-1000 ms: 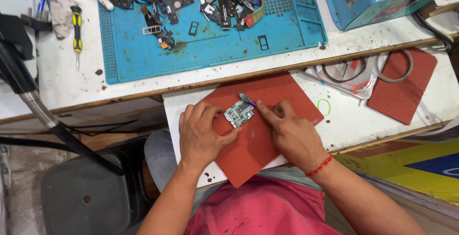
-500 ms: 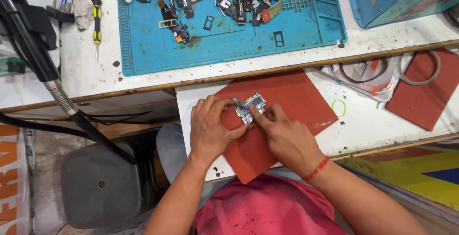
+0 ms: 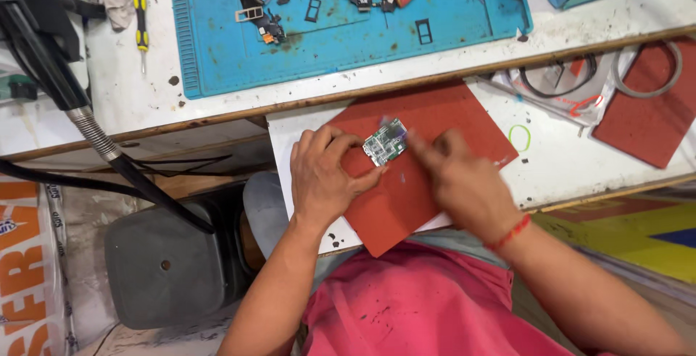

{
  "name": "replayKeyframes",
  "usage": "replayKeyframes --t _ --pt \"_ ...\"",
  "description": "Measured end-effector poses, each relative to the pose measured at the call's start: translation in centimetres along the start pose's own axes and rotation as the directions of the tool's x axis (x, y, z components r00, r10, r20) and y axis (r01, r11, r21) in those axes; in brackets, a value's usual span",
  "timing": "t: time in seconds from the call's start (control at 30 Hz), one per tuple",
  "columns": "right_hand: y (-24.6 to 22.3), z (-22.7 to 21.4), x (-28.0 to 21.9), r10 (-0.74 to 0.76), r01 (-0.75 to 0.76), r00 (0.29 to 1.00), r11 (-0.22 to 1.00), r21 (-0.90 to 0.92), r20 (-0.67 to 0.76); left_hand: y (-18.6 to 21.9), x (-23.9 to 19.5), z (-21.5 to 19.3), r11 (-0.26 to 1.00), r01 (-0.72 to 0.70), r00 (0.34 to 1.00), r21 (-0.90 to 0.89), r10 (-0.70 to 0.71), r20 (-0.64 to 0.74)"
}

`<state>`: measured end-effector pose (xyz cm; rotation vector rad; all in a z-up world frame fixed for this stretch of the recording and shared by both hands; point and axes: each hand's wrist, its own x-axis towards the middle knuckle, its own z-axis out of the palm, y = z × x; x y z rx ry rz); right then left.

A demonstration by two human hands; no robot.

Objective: The person cleans a small circuit board with a toothbrush and then uses a hot air gun to apply heat to the board's components. The person holds the board steady with one hand while operating the tools with the other.

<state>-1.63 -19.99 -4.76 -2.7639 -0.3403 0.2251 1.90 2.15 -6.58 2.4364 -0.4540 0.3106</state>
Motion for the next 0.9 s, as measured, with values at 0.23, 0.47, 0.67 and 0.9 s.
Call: replayKeyframes --t 0.23,0.47,0.67,0.9 --pt "-1.0 -1.1 -0.2 0.001 -0.001 1.0 1.0 -0.006 0.022 -0.1 0.1 0.2 1.0 0.026 0.999 0.006 -0.026 0.029" --pt "0.5 -0.9 0.2 0.02 -0.02 1.0 0.999 0.035 -0.017 0.4 0.4 0.0 0.999 -0.034 0.999 0.029 0.035 -0.005" --pt "0.4 -0.3 -1.8 0.034 -0.033 0.999 0.997 0.077 -0.002 -0.3 0.1 0.0 0.999 -0.041 0.999 0.024 0.041 0.016" --pt "2.1 0.8 -1.5 -0.024 0.038 0.997 0.979 0.199 -0.07 -1.0 0.4 -0.5 1.0 -0.007 0.998 -0.03 0.009 0.056"
